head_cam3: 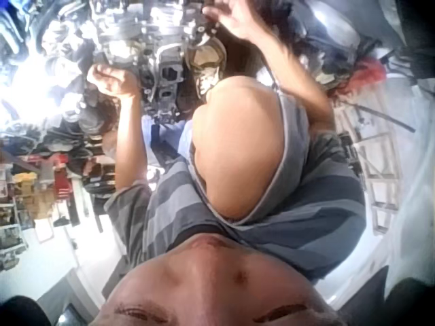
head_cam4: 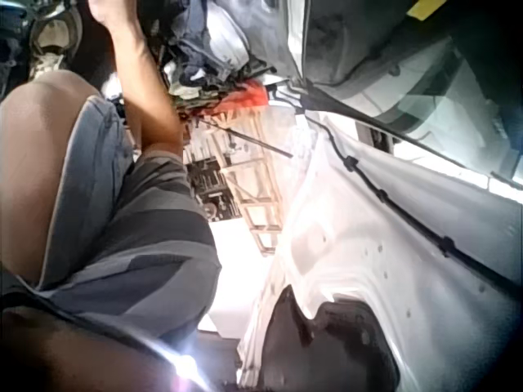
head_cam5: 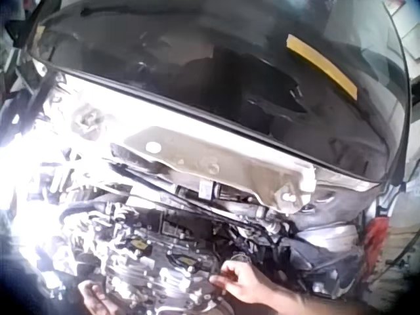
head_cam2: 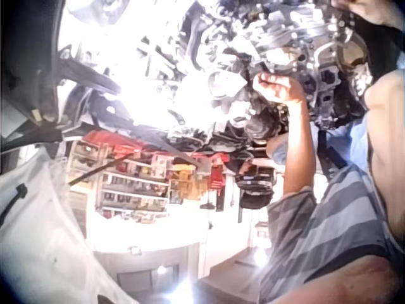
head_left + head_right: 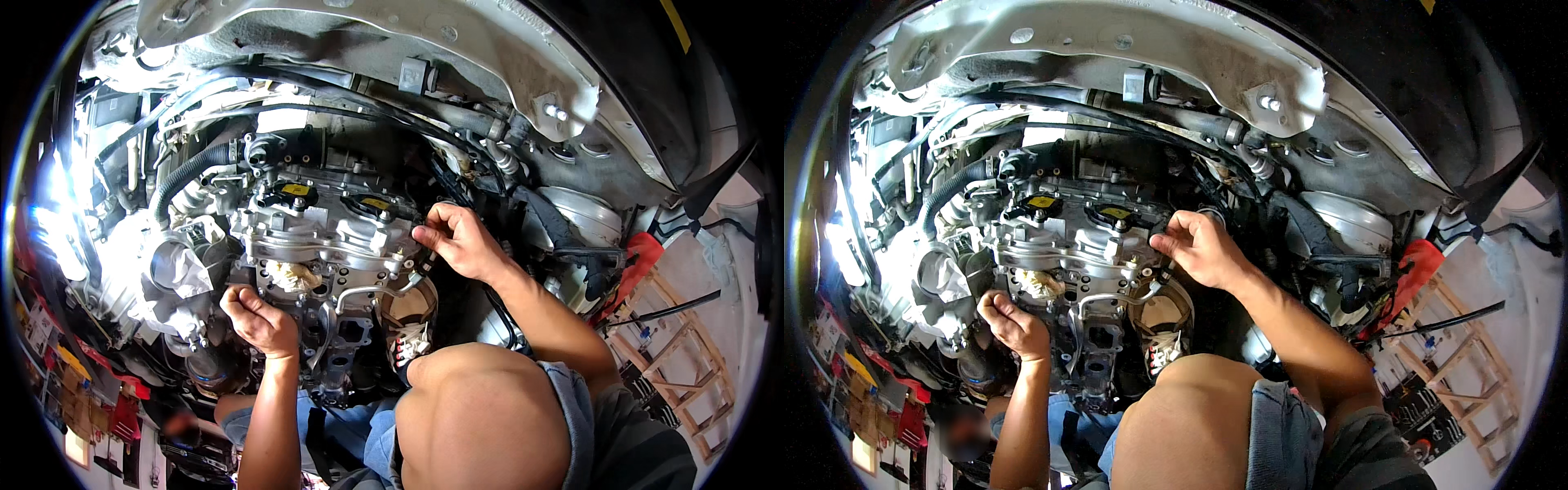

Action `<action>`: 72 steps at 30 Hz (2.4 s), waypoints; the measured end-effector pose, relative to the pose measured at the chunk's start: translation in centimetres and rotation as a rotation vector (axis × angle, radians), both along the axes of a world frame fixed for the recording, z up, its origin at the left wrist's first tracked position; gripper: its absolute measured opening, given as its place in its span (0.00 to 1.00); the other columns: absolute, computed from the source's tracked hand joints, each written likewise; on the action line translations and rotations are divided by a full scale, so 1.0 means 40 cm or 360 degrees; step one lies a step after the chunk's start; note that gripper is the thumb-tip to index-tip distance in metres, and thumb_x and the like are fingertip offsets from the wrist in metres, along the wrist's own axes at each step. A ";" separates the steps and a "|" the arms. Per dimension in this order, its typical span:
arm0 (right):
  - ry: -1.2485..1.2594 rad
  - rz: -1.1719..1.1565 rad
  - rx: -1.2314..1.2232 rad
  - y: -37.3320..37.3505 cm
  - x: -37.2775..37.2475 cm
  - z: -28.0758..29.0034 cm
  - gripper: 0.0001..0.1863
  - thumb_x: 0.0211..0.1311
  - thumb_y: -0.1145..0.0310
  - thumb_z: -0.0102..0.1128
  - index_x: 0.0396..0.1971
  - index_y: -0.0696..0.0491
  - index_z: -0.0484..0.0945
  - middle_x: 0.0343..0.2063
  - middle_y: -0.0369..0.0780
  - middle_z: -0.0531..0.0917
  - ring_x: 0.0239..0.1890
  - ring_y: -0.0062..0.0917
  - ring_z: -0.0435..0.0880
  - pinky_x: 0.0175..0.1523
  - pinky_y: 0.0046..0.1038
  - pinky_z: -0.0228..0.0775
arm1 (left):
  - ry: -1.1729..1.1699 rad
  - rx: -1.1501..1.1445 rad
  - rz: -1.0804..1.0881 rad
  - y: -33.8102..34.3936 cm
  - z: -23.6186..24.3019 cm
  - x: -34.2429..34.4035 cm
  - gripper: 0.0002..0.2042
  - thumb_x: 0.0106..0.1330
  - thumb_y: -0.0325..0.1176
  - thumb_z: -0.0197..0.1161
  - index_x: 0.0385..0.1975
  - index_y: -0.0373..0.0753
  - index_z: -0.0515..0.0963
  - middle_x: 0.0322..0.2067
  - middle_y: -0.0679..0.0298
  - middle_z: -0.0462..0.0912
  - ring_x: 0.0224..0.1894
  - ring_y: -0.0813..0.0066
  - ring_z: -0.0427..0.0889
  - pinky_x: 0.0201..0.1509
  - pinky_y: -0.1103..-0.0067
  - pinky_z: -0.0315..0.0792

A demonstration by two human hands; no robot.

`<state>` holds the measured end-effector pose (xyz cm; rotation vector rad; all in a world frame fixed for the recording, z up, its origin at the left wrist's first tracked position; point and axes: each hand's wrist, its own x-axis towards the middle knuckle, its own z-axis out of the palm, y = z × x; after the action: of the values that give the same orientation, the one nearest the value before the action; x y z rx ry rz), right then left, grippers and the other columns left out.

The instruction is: The person wipes an engine component with a cloth and installs it into the engine bay, then reaches deep into the engine compartment to route and secure various hoses and electrical connectors.

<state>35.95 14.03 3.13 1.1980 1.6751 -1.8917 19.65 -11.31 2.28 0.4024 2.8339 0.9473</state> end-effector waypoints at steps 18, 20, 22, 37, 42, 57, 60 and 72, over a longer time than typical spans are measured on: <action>0.0188 -0.0378 -0.0133 -0.020 0.015 -0.010 0.07 0.60 0.69 0.62 0.30 0.57 0.75 0.21 0.28 0.75 0.23 0.08 0.68 0.28 0.16 0.60 | -0.0146 0.0060 0.0051 -0.004 0.002 0.006 0.08 0.72 0.32 0.42 0.36 0.34 0.65 0.29 0.60 0.68 0.33 0.69 0.66 0.42 0.75 0.63; 0.0265 -0.0438 -0.0267 -0.020 0.019 -0.012 0.09 0.60 0.67 0.63 0.27 0.56 0.75 0.20 0.29 0.75 0.23 0.08 0.68 0.28 0.16 0.60 | -0.0126 0.0017 0.0017 -0.007 -0.002 0.007 0.08 0.73 0.31 0.42 0.36 0.34 0.65 0.30 0.61 0.67 0.34 0.70 0.65 0.44 0.76 0.63; 0.0203 -0.0288 -0.0180 -0.010 0.036 -0.024 0.08 0.60 0.68 0.63 0.28 0.57 0.76 0.19 0.29 0.75 0.23 0.09 0.68 0.28 0.15 0.60 | -0.0143 0.0024 0.0022 0.000 -0.004 0.010 0.08 0.73 0.31 0.42 0.36 0.34 0.65 0.30 0.61 0.66 0.34 0.71 0.64 0.44 0.77 0.63; 0.0049 -0.0167 -0.0147 -0.005 0.032 -0.023 0.08 0.60 0.68 0.62 0.30 0.56 0.76 0.21 0.29 0.75 0.24 0.09 0.69 0.30 0.16 0.62 | -0.0146 0.0101 0.0028 -0.005 0.001 0.005 0.08 0.73 0.30 0.41 0.34 0.34 0.64 0.30 0.60 0.67 0.34 0.71 0.65 0.43 0.78 0.62; 0.0195 -0.0666 -0.0201 -0.033 0.008 -0.018 0.12 0.58 0.68 0.65 0.20 0.56 0.73 0.15 0.28 0.70 0.20 0.09 0.64 0.25 0.18 0.54 | -0.0119 0.0059 0.0031 0.000 0.002 0.008 0.08 0.73 0.30 0.41 0.34 0.33 0.64 0.29 0.59 0.68 0.33 0.70 0.66 0.42 0.77 0.64; 0.0190 -0.0506 -0.0261 -0.025 0.025 -0.013 0.07 0.58 0.70 0.64 0.29 0.58 0.78 0.22 0.30 0.77 0.25 0.10 0.71 0.29 0.16 0.62 | -0.0120 0.0038 0.0044 -0.005 0.004 0.007 0.08 0.73 0.30 0.41 0.36 0.32 0.65 0.30 0.59 0.69 0.33 0.71 0.67 0.42 0.79 0.64; -0.0005 -0.0284 -0.0022 -0.034 0.027 -0.020 0.10 0.57 0.67 0.65 0.22 0.55 0.75 0.16 0.29 0.73 0.19 0.09 0.67 0.24 0.16 0.57 | -0.0185 0.0031 0.0111 -0.006 0.009 0.006 0.10 0.74 0.33 0.41 0.34 0.34 0.65 0.30 0.59 0.68 0.34 0.69 0.66 0.44 0.75 0.63; 0.0169 -0.0542 -0.0173 -0.030 0.018 -0.010 0.05 0.59 0.72 0.62 0.32 0.57 0.76 0.23 0.30 0.77 0.22 0.10 0.71 0.27 0.15 0.61 | -0.0128 0.0001 0.0050 -0.014 -0.004 0.011 0.09 0.73 0.32 0.40 0.37 0.33 0.65 0.30 0.60 0.68 0.32 0.72 0.65 0.40 0.79 0.62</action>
<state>36.66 12.85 2.73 1.4336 1.4688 -2.2510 20.08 -11.89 2.11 0.3138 2.7753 0.9477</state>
